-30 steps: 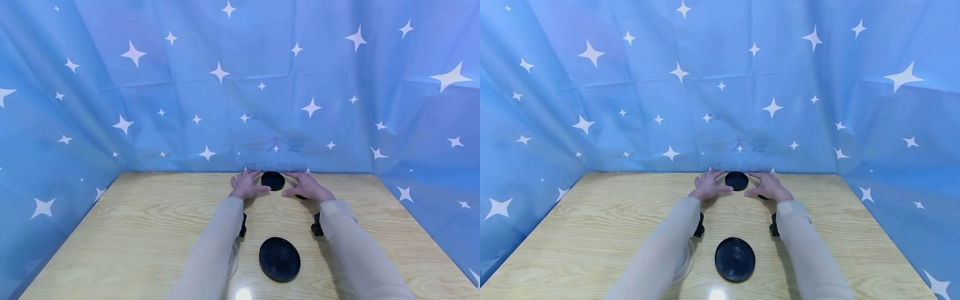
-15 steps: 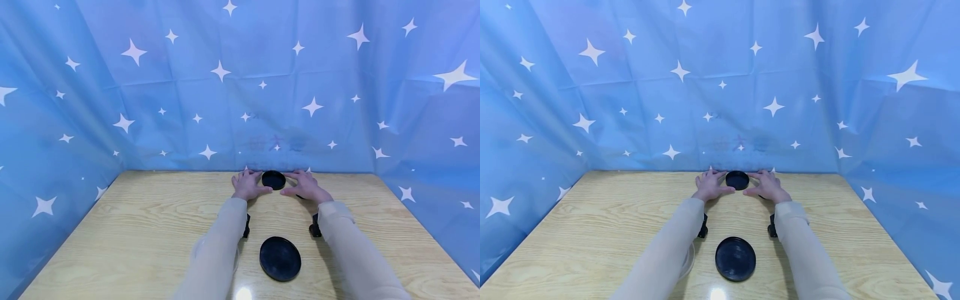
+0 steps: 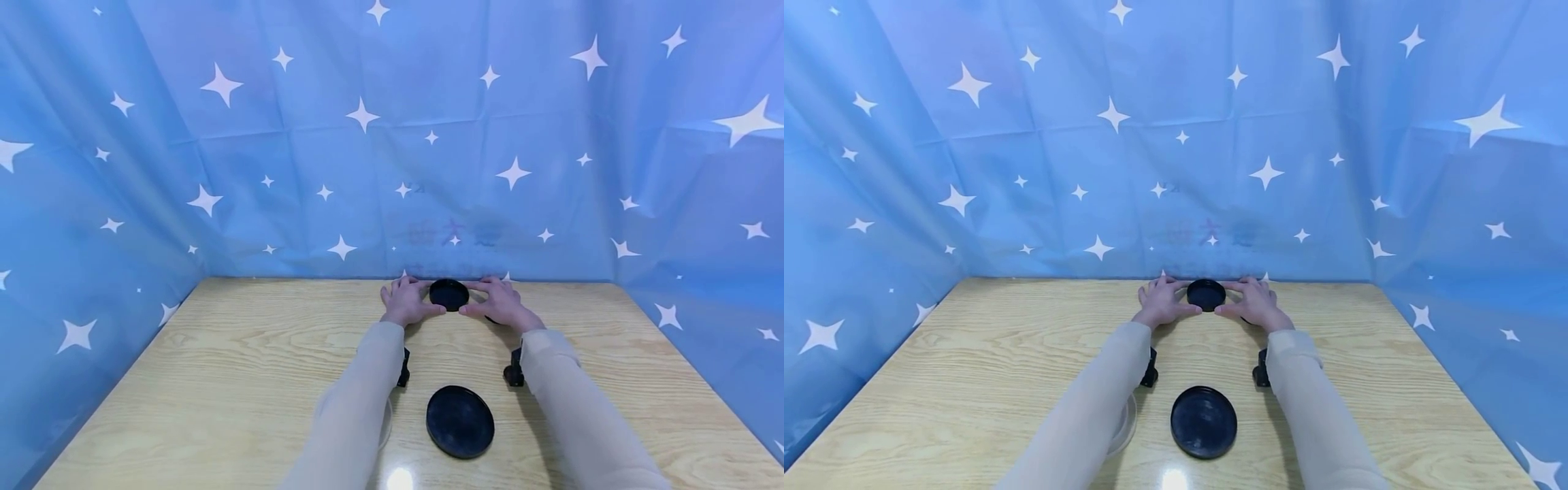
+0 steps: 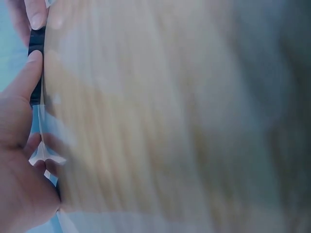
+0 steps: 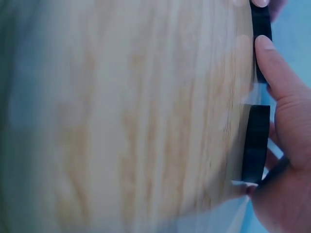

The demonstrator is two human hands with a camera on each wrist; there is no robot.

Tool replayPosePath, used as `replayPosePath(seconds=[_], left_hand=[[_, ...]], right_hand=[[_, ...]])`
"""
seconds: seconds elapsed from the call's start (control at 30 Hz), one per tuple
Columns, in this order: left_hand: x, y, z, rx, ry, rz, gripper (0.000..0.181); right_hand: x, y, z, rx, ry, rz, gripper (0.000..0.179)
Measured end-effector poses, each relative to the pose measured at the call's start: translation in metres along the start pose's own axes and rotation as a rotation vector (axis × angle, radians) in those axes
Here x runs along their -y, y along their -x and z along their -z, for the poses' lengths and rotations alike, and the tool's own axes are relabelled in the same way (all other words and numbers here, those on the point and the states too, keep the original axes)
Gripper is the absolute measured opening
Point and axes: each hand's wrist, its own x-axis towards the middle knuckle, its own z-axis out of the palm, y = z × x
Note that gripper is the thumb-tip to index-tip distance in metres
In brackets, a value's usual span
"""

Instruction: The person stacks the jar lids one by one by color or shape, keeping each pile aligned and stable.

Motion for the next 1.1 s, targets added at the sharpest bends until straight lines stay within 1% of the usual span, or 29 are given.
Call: replayPosePath(seconds=[0.2, 0.3, 0.4, 0.47, 0.57, 0.67, 0.8, 0.87, 0.97, 1.1], left_hand=[[0.004, -0.006, -0.002, 0.025, 0.074, 0.013, 0.073], [0.004, -0.007, -0.001, 0.024, 0.104, 0.012, 0.074], [0.003, -0.007, 0.001, 0.021, 0.181, -0.008, 0.075], [0.002, -0.004, 0.006, 0.017, 0.245, -0.037, 0.074], [0.001, 0.004, 0.016, 0.018, 0.333, -0.085, 0.073], [-0.001, 0.011, 0.025, 0.027, 0.409, -0.127, 0.073], [-0.002, 0.016, 0.032, 0.059, 0.518, -0.155, 0.072], [-0.003, 0.02, 0.037, 0.066, 0.541, -0.171, 0.072], [-0.002, 0.026, 0.044, 0.056, 0.542, -0.203, 0.071], [0.0, 0.039, 0.048, 0.046, 0.556, -0.256, 0.067]], right_hand=[[-0.005, -0.001, -0.001, -0.018, -0.026, 0.017, 0.078], [-0.005, 0.001, 0.0, -0.034, -0.034, 0.028, 0.081], [-0.001, 0.005, 0.002, -0.046, -0.071, 0.038, 0.081], [0.001, 0.008, 0.004, -0.06, -0.114, 0.047, 0.079], [0.006, 0.014, 0.009, -0.099, -0.169, 0.089, 0.073], [0.011, 0.018, 0.014, -0.129, -0.201, 0.127, 0.068], [0.02, 0.023, 0.019, -0.151, -0.234, 0.127, 0.067], [0.025, 0.027, 0.022, -0.161, -0.252, 0.125, 0.067], [0.036, 0.034, 0.024, -0.176, -0.277, 0.127, 0.065], [0.048, 0.047, 0.023, -0.184, -0.296, 0.115, 0.064]])
